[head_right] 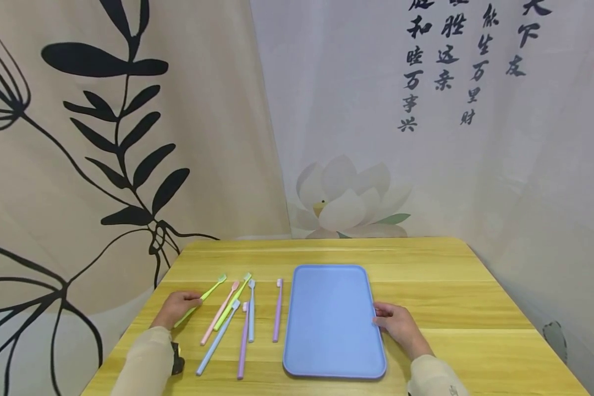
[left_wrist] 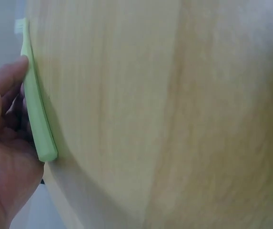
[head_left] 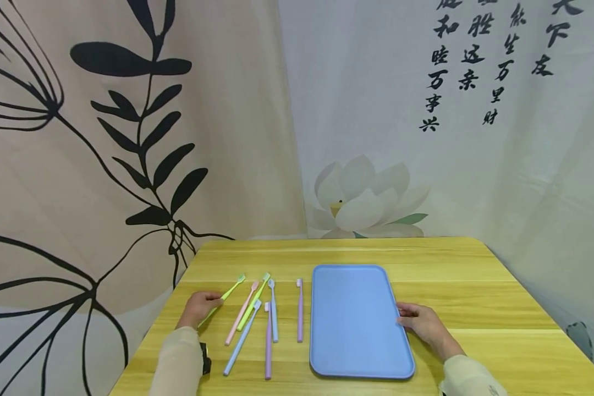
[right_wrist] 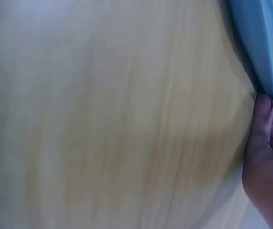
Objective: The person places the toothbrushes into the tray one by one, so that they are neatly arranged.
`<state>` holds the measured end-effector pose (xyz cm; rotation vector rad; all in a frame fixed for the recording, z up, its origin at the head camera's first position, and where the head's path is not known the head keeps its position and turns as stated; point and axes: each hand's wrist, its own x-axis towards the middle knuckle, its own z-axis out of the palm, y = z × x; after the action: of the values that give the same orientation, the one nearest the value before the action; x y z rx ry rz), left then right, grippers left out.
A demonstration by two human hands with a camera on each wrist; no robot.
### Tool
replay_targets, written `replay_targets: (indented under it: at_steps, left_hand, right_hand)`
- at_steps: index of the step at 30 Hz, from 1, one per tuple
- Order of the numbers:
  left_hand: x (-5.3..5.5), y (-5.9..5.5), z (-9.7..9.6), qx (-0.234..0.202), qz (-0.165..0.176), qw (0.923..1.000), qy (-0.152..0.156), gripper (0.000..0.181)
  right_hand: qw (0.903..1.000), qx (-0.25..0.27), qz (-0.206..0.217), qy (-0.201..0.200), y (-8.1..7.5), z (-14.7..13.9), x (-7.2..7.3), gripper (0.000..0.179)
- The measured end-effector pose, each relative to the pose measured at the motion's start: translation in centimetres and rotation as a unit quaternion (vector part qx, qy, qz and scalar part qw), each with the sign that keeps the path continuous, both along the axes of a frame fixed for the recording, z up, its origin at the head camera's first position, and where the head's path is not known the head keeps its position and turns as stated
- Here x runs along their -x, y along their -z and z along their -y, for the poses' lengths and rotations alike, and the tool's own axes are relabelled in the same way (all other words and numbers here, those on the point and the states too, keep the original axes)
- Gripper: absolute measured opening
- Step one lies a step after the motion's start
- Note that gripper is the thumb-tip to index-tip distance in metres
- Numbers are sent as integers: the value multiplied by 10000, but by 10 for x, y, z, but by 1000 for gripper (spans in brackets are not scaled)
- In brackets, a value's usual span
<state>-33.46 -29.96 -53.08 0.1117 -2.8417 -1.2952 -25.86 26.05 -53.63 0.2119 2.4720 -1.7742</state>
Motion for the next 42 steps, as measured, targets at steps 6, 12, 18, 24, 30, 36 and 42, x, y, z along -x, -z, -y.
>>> replay_targets:
  at_steps: [6, 12, 18, 24, 30, 36, 42]
  left_hand:
    - [-2, -4, -2, 187, 35, 9998, 7, 24]
    - [-5, -11, 1, 359, -61, 9993, -57, 28]
    - [-1, -21, 0, 45, -67, 9998, -175, 31]
    - [10, -40, -16, -262, -110, 9993, -246, 34]
    - [21, -59, -48, -728, -128, 9967, -323, 33]
    - [28, -77, -89, -1319, -174, 9905, -353, 30]
    - [30, -87, -123, -2067, -177, 9780, -233, 28]
  right_hand:
    - [10000, 9, 78, 57, -1, 0, -1, 46]
    - [10000, 2, 45, 16, -1, 0, 1, 47]
    - [10000, -85, 9, 17, -2, 2, 2, 46]
    - [10000, -14, -1, 40, -4, 4, 2, 46]
    - [10000, 83, 15, 26, -2, 3, 1, 46]
    - [10000, 11, 13, 5, 0, 0, 0, 47]
    - [9996, 294, 48, 21, 2, -2, -1, 48]
